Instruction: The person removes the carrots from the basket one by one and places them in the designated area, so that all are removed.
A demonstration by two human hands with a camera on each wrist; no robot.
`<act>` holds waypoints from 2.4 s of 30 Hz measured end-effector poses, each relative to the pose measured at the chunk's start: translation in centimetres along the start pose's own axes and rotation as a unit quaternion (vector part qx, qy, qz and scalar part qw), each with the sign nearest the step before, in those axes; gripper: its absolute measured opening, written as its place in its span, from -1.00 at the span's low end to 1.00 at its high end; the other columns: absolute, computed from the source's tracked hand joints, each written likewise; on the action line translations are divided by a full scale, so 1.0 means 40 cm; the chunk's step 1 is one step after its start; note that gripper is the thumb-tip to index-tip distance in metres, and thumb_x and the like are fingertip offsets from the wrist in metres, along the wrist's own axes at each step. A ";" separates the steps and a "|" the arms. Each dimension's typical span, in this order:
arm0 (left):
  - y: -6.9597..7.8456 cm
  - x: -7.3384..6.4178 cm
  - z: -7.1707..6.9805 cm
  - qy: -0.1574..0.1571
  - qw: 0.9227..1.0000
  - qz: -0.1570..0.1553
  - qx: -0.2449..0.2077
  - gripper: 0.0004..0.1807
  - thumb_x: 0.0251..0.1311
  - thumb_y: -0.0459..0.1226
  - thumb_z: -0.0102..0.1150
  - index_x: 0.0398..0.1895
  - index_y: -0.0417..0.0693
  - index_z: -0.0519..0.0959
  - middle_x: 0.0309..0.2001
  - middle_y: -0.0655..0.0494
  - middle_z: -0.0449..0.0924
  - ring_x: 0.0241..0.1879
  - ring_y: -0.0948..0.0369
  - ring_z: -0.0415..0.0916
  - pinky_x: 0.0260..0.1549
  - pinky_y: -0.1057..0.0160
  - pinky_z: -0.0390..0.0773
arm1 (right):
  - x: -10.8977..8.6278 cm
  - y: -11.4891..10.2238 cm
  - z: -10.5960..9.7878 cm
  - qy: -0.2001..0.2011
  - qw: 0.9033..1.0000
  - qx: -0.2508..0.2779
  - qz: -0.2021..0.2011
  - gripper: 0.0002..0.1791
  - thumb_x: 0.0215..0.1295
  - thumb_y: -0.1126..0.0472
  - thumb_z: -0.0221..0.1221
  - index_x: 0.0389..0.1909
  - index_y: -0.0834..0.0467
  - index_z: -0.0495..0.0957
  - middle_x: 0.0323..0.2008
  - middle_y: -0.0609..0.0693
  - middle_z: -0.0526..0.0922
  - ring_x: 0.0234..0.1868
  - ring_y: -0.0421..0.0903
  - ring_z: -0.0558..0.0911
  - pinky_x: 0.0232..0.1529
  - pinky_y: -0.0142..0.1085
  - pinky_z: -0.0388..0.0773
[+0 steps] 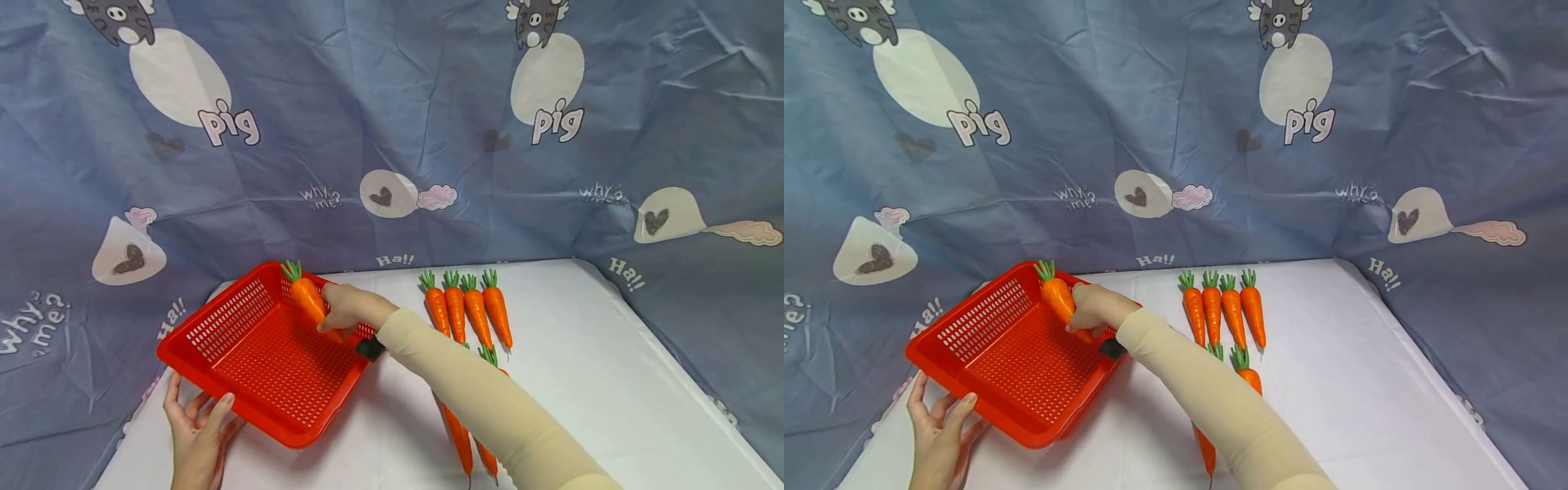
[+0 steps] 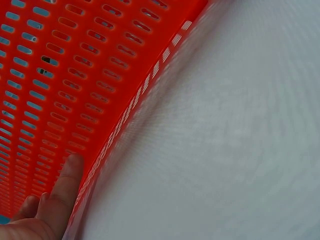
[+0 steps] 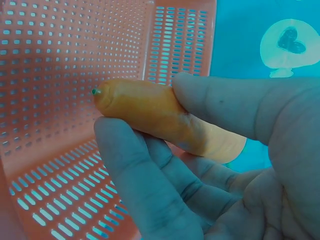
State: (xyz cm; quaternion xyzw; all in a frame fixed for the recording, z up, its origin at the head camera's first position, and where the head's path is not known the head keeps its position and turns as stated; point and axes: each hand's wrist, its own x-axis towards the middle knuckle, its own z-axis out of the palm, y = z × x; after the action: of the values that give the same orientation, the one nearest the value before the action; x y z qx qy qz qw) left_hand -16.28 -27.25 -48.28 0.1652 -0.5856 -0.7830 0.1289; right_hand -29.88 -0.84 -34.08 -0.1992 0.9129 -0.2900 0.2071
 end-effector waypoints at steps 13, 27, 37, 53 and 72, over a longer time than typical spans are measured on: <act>-0.004 0.005 -0.004 -0.006 1.000 0.002 -0.001 0.12 0.46 -0.45 0.24 0.65 0.75 -0.19 0.27 0.15 0.26 0.14 0.40 0.58 -0.28 0.26 0.81 | -0.028 0.024 -0.009 0.008 1.000 0.012 -0.002 -0.37 0.42 0.20 0.42 0.38 0.25 0.38 0.03 0.12 0.65 -0.50 -0.10 0.73 -0.36 -0.35 0.75; 0.002 0.004 -0.003 0.010 1.000 -0.010 0.007 0.11 0.45 -0.39 0.29 0.63 0.80 -0.17 0.29 0.19 0.29 0.08 0.42 0.63 -0.28 0.26 0.82 | -0.051 0.047 -0.016 0.003 0.999 0.034 -0.001 -0.27 0.42 0.18 0.42 0.49 0.24 0.31 -0.05 0.11 0.65 -0.35 0.06 0.83 -0.09 -0.10 0.82; 0.002 0.005 0.000 0.009 1.000 -0.008 0.005 0.11 0.45 -0.40 0.29 0.63 0.81 -0.15 0.29 0.16 0.29 0.07 0.41 0.63 -0.28 0.26 0.82 | -0.081 0.076 -0.032 0.002 0.997 0.077 -0.020 -0.29 0.42 0.22 0.42 0.45 0.26 0.30 -0.13 0.12 0.59 -0.35 0.02 0.80 -0.24 -0.20 0.82; 0.002 0.004 0.003 0.007 1.000 -0.010 0.003 0.11 0.45 -0.40 0.29 0.63 0.80 -0.16 0.29 0.16 0.28 0.08 0.41 0.64 -0.28 0.25 0.82 | -0.116 0.122 -0.050 0.011 0.995 0.097 -0.027 -0.38 0.41 0.23 0.43 0.34 0.24 0.34 -0.14 0.18 0.70 -0.44 -0.06 0.76 -0.33 -0.28 0.80; 0.000 0.006 0.003 0.007 1.000 -0.010 0.001 0.11 0.45 -0.41 0.28 0.63 0.79 -0.16 0.29 0.15 0.26 0.09 0.40 0.62 -0.27 0.25 0.81 | -0.180 0.163 -0.064 0.032 0.991 0.124 -0.033 -0.38 0.39 0.22 0.44 0.33 0.23 0.36 -0.19 0.15 0.63 -0.30 0.03 0.74 -0.28 -0.16 0.84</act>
State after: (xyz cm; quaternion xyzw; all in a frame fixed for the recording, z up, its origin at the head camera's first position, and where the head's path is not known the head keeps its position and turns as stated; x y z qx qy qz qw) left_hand -16.56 -27.25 -48.30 0.1762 -0.5838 -0.7826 0.1251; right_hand -26.71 8.70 -34.24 -0.1928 0.8687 -0.4143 0.1911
